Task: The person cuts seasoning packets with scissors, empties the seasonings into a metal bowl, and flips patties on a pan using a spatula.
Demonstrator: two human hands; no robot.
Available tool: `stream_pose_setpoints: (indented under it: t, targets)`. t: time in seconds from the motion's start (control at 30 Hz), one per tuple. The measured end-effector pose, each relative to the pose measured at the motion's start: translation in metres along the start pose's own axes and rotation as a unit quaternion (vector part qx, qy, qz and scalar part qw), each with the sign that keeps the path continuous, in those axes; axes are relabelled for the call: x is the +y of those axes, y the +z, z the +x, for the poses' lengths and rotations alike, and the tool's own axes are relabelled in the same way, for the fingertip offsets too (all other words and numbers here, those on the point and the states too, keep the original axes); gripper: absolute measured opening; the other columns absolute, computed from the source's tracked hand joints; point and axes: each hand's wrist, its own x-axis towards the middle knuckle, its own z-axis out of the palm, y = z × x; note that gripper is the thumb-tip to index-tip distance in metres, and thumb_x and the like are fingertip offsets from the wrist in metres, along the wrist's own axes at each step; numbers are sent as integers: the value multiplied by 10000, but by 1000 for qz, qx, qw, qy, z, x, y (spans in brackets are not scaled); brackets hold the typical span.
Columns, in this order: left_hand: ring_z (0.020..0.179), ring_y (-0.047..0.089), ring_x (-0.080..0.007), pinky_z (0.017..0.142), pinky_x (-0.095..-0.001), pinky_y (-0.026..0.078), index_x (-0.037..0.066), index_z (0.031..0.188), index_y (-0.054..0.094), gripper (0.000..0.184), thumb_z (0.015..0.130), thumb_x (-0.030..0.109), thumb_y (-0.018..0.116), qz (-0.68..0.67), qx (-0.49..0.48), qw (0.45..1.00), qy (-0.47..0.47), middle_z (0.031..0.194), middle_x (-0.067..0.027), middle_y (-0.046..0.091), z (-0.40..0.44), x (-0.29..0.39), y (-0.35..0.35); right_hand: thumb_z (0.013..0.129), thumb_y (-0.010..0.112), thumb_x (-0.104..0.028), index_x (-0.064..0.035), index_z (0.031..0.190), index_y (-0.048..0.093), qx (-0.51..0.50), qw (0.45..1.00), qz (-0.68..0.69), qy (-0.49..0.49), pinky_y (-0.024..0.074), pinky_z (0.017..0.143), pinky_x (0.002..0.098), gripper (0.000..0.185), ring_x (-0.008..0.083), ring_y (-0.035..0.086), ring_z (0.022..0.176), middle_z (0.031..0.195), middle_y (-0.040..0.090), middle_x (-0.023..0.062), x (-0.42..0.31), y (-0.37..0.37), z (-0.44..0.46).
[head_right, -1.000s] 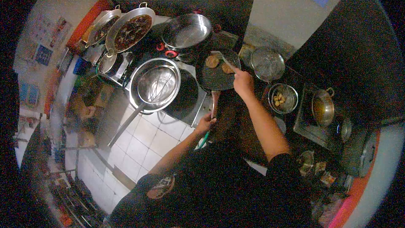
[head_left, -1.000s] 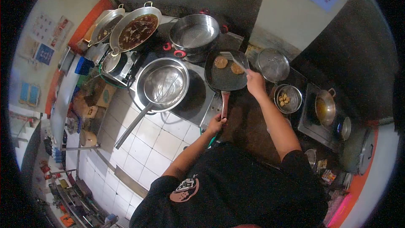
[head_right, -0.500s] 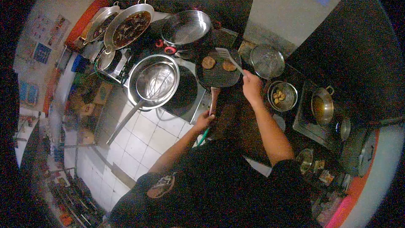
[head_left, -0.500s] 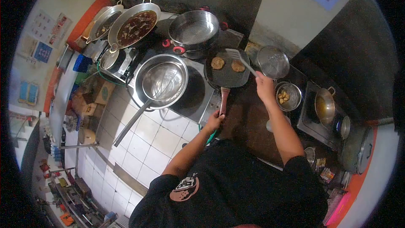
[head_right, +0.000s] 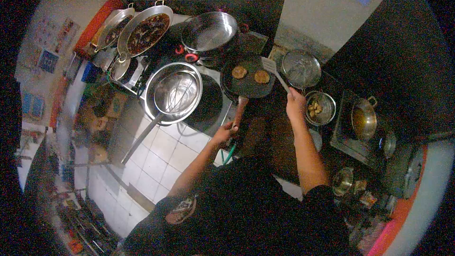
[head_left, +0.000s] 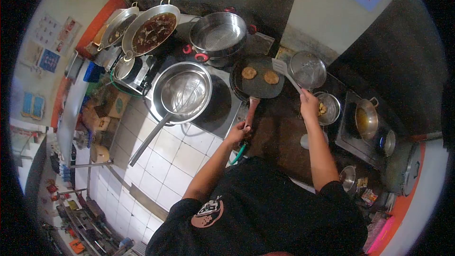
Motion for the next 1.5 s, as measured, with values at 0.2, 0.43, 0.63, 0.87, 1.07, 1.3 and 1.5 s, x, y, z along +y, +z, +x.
stream_pose_setpoints:
  t: [0.2,0.43,0.63,0.87,1.07,1.3,1.5]
  targets:
    - [804,539,-131,729,-291,472,45,1148,534,265,900,133,561,-50,-37,998,6,915,-10,561,14,5,2,893,538,-99,15,1172,574,-8,998,28,61,427,856,282,304,190,601,994,1083,639,153,-6,-7,-8]
    - [775,524,-129,703,-279,456,4,1164,505,282,906,113,539,-13,-31,998,46,889,-23,544,23,-7,-4,907,520,-105,-4,1206,557,-19,996,55,74,429,852,287,317,192,596,1002,1119,626,143,1,-8,-12]
    - [787,538,-134,701,-278,453,2,1183,499,313,905,136,553,4,-20,998,55,925,-38,565,21,-3,-2,886,541,-121,-17,1190,568,-27,999,14,14,449,815,321,322,241,626,924,1031,653,162,-8,13,2]
    - [816,572,-158,724,-288,470,8,1181,507,353,893,195,588,3,25,999,-19,966,-71,606,9,8,1,856,549,-142,-100,1147,608,-60,986,-150,-45,453,804,395,300,352,594,914,927,616,199,-41,56,21]
    - [814,582,-162,736,-297,476,2,1140,537,293,897,162,575,15,8,999,29,964,-69,613,19,-6,-3,850,552,-143,-121,1174,594,-42,992,-95,-75,452,797,411,327,366,585,896,885,606,201,-34,55,24]
    - [771,577,-152,712,-289,467,-6,1120,543,275,897,153,571,-23,17,999,37,907,-58,616,7,-14,-6,842,540,-111,-128,1171,599,-88,985,-141,-50,449,773,423,335,364,583,877,893,601,192,-63,26,-3]
    - [764,573,-151,705,-288,462,2,1117,548,283,891,169,584,9,17,999,30,904,-55,615,-1,-2,1,829,534,-84,-136,1164,601,-120,970,-196,-77,450,747,442,345,356,548,874,910,519,192,-83,67,-32]
